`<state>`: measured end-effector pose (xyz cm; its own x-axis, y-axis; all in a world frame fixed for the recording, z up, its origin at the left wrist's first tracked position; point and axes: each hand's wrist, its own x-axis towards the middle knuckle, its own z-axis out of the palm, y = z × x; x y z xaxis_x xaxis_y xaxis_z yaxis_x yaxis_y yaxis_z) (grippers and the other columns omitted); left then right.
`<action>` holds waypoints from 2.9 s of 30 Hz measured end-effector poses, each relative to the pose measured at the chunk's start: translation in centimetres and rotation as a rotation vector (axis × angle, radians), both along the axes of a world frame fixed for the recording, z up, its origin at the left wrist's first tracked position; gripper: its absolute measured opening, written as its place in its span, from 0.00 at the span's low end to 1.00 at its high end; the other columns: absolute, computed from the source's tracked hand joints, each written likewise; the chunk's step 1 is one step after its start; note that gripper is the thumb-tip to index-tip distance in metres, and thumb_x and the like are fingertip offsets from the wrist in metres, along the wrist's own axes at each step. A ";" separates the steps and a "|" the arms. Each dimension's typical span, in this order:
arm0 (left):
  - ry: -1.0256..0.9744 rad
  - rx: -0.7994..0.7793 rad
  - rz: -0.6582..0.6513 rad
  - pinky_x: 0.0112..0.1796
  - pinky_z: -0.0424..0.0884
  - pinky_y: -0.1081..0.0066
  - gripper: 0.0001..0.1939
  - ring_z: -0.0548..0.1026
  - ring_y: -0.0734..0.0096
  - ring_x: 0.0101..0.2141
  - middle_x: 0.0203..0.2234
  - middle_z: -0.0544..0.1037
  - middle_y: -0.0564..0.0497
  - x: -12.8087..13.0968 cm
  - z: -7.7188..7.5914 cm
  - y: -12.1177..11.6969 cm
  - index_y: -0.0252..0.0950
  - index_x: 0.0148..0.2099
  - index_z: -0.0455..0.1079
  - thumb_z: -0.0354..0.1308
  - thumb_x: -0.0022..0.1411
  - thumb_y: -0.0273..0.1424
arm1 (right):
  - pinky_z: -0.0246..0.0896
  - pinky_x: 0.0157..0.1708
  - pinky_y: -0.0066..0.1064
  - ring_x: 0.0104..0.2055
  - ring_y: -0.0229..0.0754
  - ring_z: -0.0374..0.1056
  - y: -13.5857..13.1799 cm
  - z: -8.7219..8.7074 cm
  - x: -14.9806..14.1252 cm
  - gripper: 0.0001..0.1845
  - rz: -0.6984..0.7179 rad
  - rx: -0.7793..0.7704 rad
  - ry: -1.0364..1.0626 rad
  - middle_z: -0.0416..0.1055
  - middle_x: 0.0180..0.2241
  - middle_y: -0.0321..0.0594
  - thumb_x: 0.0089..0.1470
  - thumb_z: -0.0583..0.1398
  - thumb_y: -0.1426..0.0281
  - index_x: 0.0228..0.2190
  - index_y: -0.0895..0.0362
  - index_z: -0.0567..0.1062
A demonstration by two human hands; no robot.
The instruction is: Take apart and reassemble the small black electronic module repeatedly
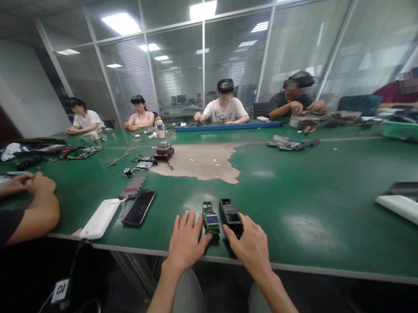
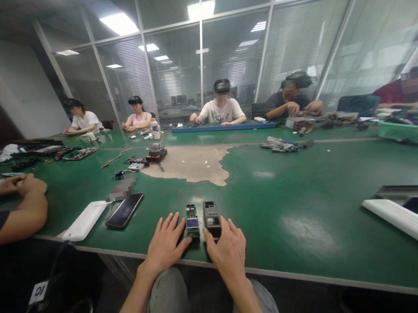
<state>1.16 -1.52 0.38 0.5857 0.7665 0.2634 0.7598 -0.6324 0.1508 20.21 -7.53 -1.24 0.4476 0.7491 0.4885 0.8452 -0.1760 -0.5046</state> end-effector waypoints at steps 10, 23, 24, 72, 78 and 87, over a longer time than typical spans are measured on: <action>0.012 -0.019 0.000 0.64 0.46 0.47 0.33 0.50 0.52 0.67 0.68 0.56 0.44 0.2 0.1 -0.2 0.40 0.69 0.55 0.43 0.70 0.52 | 0.51 0.59 0.46 0.63 0.58 0.57 -0.8 -0.6 0.1 0.48 -0.012 0.047 -0.015 0.63 0.58 0.63 0.53 0.58 0.49 0.62 0.71 0.58; 0.028 -0.041 -0.028 0.64 0.45 0.47 0.31 0.50 0.55 0.67 0.67 0.57 0.46 0.3 0.4 -0.3 0.40 0.70 0.53 0.42 0.72 0.48 | 0.47 0.60 0.50 0.60 0.57 0.62 -1.2 -0.1 0.0 0.35 0.002 -0.019 -0.037 0.70 0.54 0.57 0.56 0.57 0.53 0.57 0.64 0.67; 0.023 -0.034 -0.027 0.64 0.45 0.47 0.30 0.50 0.55 0.67 0.67 0.57 0.46 0.3 0.4 -0.3 0.40 0.70 0.53 0.41 0.72 0.48 | 0.48 0.60 0.49 0.59 0.57 0.62 -1.2 0.0 0.0 0.33 0.001 -0.009 -0.022 0.70 0.53 0.56 0.56 0.57 0.54 0.56 0.63 0.68; 0.004 -0.059 -0.028 0.65 0.42 0.48 0.34 0.48 0.54 0.68 0.68 0.53 0.41 -0.3 0.4 -0.2 0.31 0.69 0.54 0.47 0.67 0.43 | 0.56 0.56 0.44 0.59 0.55 0.63 0.7 1.0 -4.1 0.35 0.197 -0.011 0.006 0.70 0.53 0.56 0.55 0.59 0.53 0.56 0.62 0.68; 0.010 -0.041 -0.021 0.65 0.43 0.49 0.31 0.49 0.55 0.68 0.68 0.54 0.42 -0.2 0.3 -0.1 0.32 0.69 0.55 0.45 0.69 0.41 | 0.60 0.52 0.44 0.53 0.54 0.67 1.0 1.2 -5.0 0.31 0.193 0.074 0.043 0.72 0.50 0.56 0.55 0.59 0.54 0.53 0.61 0.70; 0.010 -0.018 -0.027 0.65 0.44 0.48 0.32 0.50 0.54 0.67 0.68 0.55 0.40 -0.3 0.0 -0.1 0.33 0.69 0.54 0.44 0.70 0.46 | 0.60 0.52 0.43 0.51 0.51 0.69 1.2 2.4 -5.4 0.24 0.202 0.116 0.161 0.74 0.49 0.51 0.55 0.58 0.59 0.51 0.58 0.72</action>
